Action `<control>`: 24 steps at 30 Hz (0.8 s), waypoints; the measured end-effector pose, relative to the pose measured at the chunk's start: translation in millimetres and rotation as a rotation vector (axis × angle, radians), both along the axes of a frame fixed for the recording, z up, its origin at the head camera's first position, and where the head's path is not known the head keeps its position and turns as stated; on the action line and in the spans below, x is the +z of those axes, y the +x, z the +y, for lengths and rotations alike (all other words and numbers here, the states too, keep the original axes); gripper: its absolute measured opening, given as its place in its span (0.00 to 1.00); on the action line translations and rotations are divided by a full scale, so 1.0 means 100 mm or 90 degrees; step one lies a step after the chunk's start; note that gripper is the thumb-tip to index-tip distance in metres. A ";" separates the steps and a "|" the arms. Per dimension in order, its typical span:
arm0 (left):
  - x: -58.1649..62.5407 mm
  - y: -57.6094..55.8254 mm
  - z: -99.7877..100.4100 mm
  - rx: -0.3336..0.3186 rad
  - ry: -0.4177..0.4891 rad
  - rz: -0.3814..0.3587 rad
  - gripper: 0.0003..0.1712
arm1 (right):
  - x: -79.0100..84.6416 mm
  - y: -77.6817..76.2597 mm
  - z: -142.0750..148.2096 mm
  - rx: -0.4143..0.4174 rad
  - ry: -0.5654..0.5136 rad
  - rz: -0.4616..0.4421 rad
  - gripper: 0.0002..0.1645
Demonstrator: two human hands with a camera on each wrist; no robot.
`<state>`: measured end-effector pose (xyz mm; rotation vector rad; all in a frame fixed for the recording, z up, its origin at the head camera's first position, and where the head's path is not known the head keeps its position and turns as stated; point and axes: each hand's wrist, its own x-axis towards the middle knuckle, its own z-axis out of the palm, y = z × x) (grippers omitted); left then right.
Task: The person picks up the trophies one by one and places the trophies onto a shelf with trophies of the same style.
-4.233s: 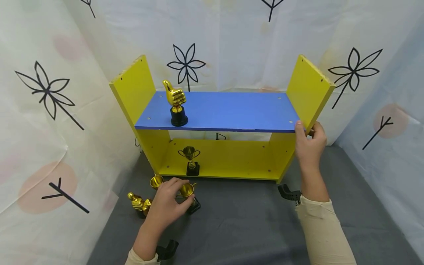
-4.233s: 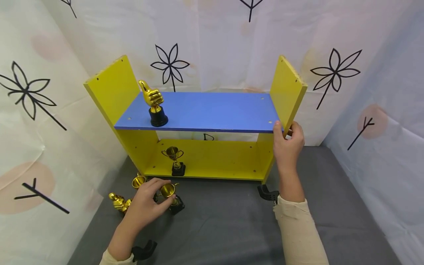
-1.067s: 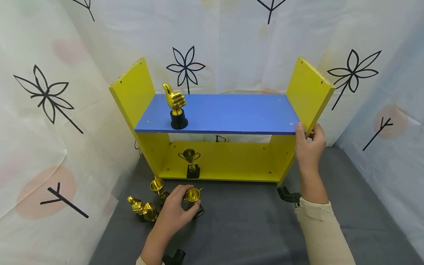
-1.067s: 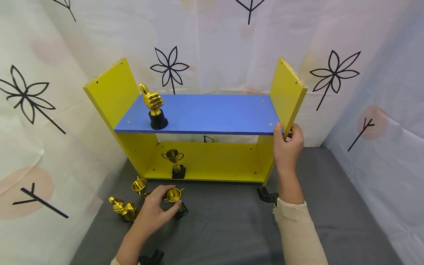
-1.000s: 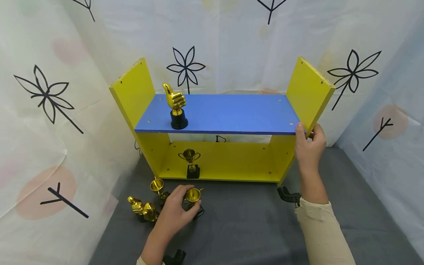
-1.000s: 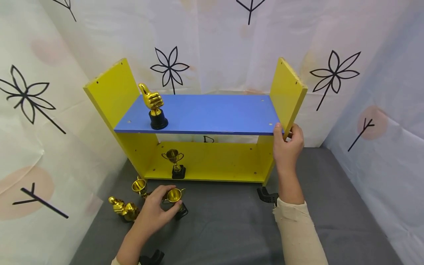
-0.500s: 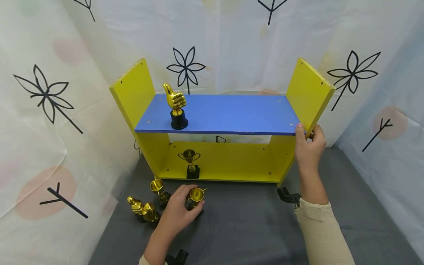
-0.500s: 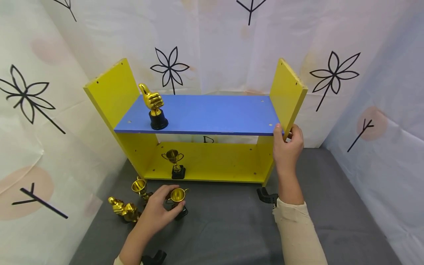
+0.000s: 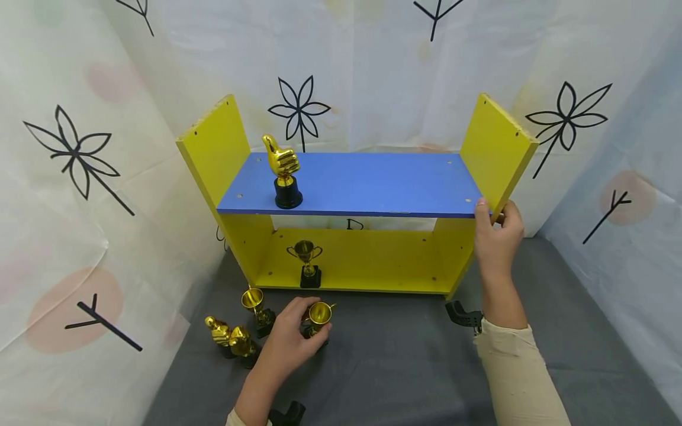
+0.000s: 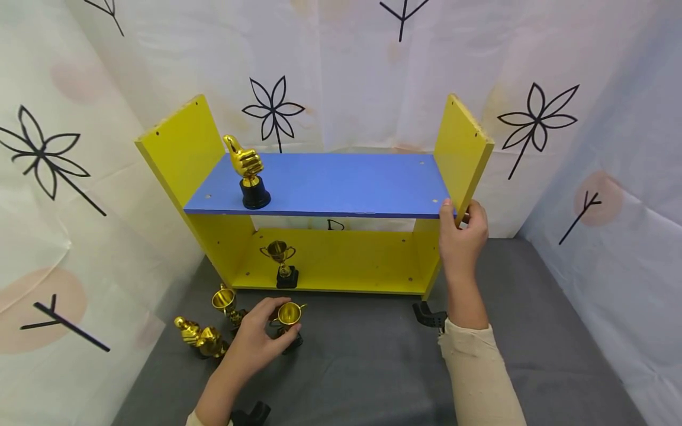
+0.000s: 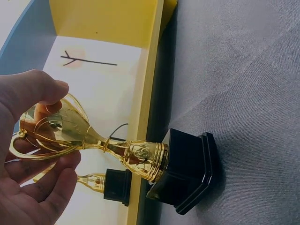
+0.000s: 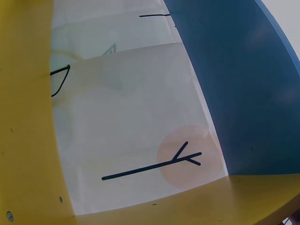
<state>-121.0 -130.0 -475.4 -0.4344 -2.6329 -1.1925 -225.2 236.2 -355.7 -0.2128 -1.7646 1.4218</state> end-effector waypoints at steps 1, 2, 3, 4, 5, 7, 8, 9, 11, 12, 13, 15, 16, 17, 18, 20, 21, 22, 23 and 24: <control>0.00 0.00 0.00 0.000 -0.001 0.001 0.31 | -0.03 -0.03 0.02 -0.002 0.001 -0.001 0.17; 0.00 0.00 0.01 -0.001 0.000 0.001 0.31 | -0.05 -0.05 0.04 -0.004 0.002 -0.002 0.17; 0.00 0.00 0.01 -0.002 0.000 0.002 0.31 | -0.08 -0.07 0.06 -0.005 0.002 -0.004 0.16; -0.01 0.00 0.02 -0.002 0.000 0.003 0.31 | -0.10 -0.09 0.08 -0.006 0.002 -0.004 0.16; -0.01 0.00 0.02 -0.003 0.001 0.004 0.31 | -0.11 -0.10 0.09 -0.007 0.002 -0.003 0.15; -0.02 0.00 0.02 -0.003 0.004 0.006 0.31 | -0.13 -0.12 0.10 -0.007 0.003 0.000 0.14; -0.02 0.00 0.03 -0.003 0.006 0.006 0.31 | -0.13 -0.12 0.11 -0.008 0.003 0.000 0.14; -0.02 0.00 0.03 -0.002 0.007 0.008 0.31 | -0.13 -0.12 0.11 -0.008 0.003 -0.001 0.14; -0.03 0.00 0.04 -0.004 0.011 0.011 0.31 | -0.14 -0.12 0.11 -0.008 0.003 -0.005 0.15; -0.02 0.00 0.04 -0.005 0.013 0.013 0.31 | -0.14 -0.12 0.11 -0.008 0.003 -0.006 0.15; -0.02 0.00 0.04 -0.006 0.014 0.015 0.31 | -0.14 -0.12 0.11 -0.007 0.003 -0.008 0.16; -0.03 0.00 0.05 -0.009 0.018 0.019 0.31 | -0.14 -0.12 0.11 -0.006 0.002 -0.011 0.17; -0.03 0.00 0.05 -0.011 0.020 0.021 0.31 | -0.13 -0.12 0.11 -0.006 0.002 -0.011 0.17; -0.03 0.00 0.05 -0.012 0.021 0.024 0.31 | -0.13 -0.12 0.12 -0.005 0.002 -0.009 0.17; -0.04 0.00 0.05 -0.014 0.022 0.025 0.31 | -0.13 -0.12 0.11 -0.005 0.003 -0.008 0.17; -0.04 -0.01 0.05 -0.017 0.021 0.028 0.31 | -0.13 -0.11 0.11 -0.004 0.004 -0.006 0.17; -0.04 -0.01 0.05 -0.020 0.021 0.028 0.31 | -0.12 -0.11 0.11 -0.004 0.003 -0.007 0.17; -0.04 -0.01 0.05 -0.023 0.021 0.030 0.31 | -0.12 -0.10 0.10 -0.005 0.002 -0.010 0.17; -0.05 -0.01 0.06 -0.025 0.021 0.031 0.31 | -0.12 -0.10 0.10 -0.005 0.001 -0.012 0.17; -0.05 -0.01 0.06 -0.028 0.022 0.031 0.30 | -0.12 -0.10 0.10 -0.005 0.001 -0.015 0.18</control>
